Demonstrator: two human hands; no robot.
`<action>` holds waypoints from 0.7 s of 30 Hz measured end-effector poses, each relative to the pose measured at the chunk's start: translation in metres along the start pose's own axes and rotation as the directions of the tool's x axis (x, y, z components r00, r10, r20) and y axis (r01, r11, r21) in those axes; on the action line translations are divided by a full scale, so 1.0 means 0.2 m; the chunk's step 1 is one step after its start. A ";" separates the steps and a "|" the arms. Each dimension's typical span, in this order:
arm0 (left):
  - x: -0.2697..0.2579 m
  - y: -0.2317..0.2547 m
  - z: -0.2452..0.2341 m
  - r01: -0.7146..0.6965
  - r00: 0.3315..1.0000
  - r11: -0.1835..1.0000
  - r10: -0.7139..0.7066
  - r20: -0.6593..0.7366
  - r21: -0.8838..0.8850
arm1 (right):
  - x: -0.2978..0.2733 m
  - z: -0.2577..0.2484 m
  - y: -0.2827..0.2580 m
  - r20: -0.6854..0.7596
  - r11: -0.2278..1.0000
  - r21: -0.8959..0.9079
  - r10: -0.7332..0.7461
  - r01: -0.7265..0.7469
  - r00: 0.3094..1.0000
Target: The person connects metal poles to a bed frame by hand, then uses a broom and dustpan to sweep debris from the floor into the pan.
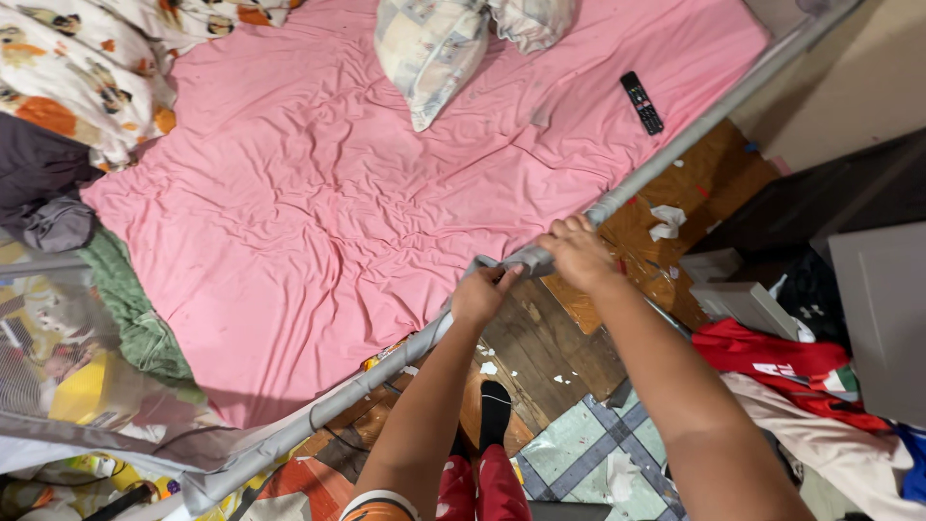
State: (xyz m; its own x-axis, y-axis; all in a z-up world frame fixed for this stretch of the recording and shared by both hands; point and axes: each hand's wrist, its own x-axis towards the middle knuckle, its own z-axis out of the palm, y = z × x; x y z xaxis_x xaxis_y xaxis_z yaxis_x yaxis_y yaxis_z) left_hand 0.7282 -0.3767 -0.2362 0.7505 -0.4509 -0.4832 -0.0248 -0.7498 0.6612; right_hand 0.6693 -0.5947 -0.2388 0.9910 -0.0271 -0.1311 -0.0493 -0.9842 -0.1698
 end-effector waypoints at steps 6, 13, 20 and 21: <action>0.06 -0.10 0.08 -0.052 0.988 0.992 0.034 -0.153 -0.117 | -0.02 0.03 -0.05 -0.006 0.999 -0.048 -0.011 0.011 1.000; 0.13 -0.05 0.13 0.177 0.984 0.984 -0.177 0.017 -0.014 | -0.03 0.00 -0.09 0.017 0.998 -0.055 0.019 -0.018 1.000; 0.12 -0.09 0.21 0.070 0.957 0.973 -0.128 -0.261 -0.218 | -0.04 -0.01 -0.10 -0.022 0.999 -0.039 0.029 -0.030 0.999; 0.11 -0.13 0.23 0.060 0.959 0.974 -0.117 -0.258 -0.219 | -0.04 -0.02 -0.11 0.012 0.998 -0.032 0.046 -0.046 0.999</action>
State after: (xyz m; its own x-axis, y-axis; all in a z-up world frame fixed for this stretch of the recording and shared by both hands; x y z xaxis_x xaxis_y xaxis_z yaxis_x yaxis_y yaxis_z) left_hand 0.7157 -0.3904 -0.2900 0.8929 -0.2199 -0.3928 0.1656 -0.6510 0.7408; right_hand 0.6620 -0.5735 -0.2307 0.9861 -0.0706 -0.1505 -0.0908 -0.9870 -0.1324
